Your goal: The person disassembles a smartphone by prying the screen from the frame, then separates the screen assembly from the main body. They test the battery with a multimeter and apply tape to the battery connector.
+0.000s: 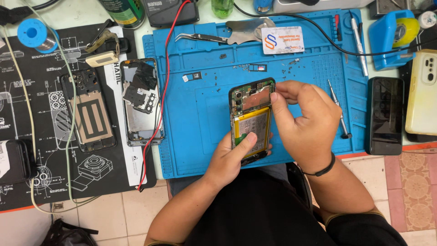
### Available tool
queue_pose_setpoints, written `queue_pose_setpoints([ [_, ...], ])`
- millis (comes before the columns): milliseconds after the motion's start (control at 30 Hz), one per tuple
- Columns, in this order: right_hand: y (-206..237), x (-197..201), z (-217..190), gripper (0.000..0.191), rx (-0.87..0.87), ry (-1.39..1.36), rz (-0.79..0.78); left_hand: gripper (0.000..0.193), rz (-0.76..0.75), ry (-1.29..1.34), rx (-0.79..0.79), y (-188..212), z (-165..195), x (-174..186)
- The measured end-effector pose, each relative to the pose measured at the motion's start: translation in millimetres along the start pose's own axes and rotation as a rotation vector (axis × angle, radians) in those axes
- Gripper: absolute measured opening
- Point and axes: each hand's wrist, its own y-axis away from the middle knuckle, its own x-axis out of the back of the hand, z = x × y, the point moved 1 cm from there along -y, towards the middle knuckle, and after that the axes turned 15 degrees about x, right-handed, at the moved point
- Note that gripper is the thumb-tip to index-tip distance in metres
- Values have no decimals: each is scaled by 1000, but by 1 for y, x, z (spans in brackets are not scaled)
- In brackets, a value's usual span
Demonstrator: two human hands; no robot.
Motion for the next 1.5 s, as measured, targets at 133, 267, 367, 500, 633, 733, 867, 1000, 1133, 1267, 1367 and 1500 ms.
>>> queue_pose_setpoints([
  [133, -2, 2, 4, 12, -51, -72, -24, 41, 5, 2, 12, 0, 1, 0],
  [267, 0, 2, 6, 13, -74, -91, -25, 42, -14, 22, 29, -1, 2, 2],
  [367, 0, 1, 6, 13, -58, -77, -21, 42, -4, 29, 33, -1, 2, 2],
  [500, -1, 0, 6, 13, -66, -78, -8, 42, 12, 26, 23, -2, 1, 2],
  [633, -3, -1, 5, 13, -49, -48, -5, 41, 24, -29, -1, -1, -1, 2],
  [733, -3, -1, 1, 11, -40, -5, -8, 40, 56, -50, 7, -1, -4, 2],
  [867, -2, -4, -5, 13, 52, 134, -3, 37, 106, -98, 0, -1, -7, 0],
  [1000, -3, -12, -8, 17, 157, 321, -42, 38, 180, -210, -40, 2, -6, -4],
  [1133, -5, -16, -3, 17, 226, 387, -129, 39, 205, -224, -71, 2, -5, -8],
  [1267, -7, -16, 1, 20, 281, 409, -211, 38, 247, -275, -55, 2, -6, -10],
  [1367, -8, -16, 2, 20, 314, 418, -211, 37, 223, -228, -63, 2, -6, -10],
  [1500, -10, -11, 0, 18, 261, 346, -155, 37, 169, -121, -33, 1, -5, -7],
])
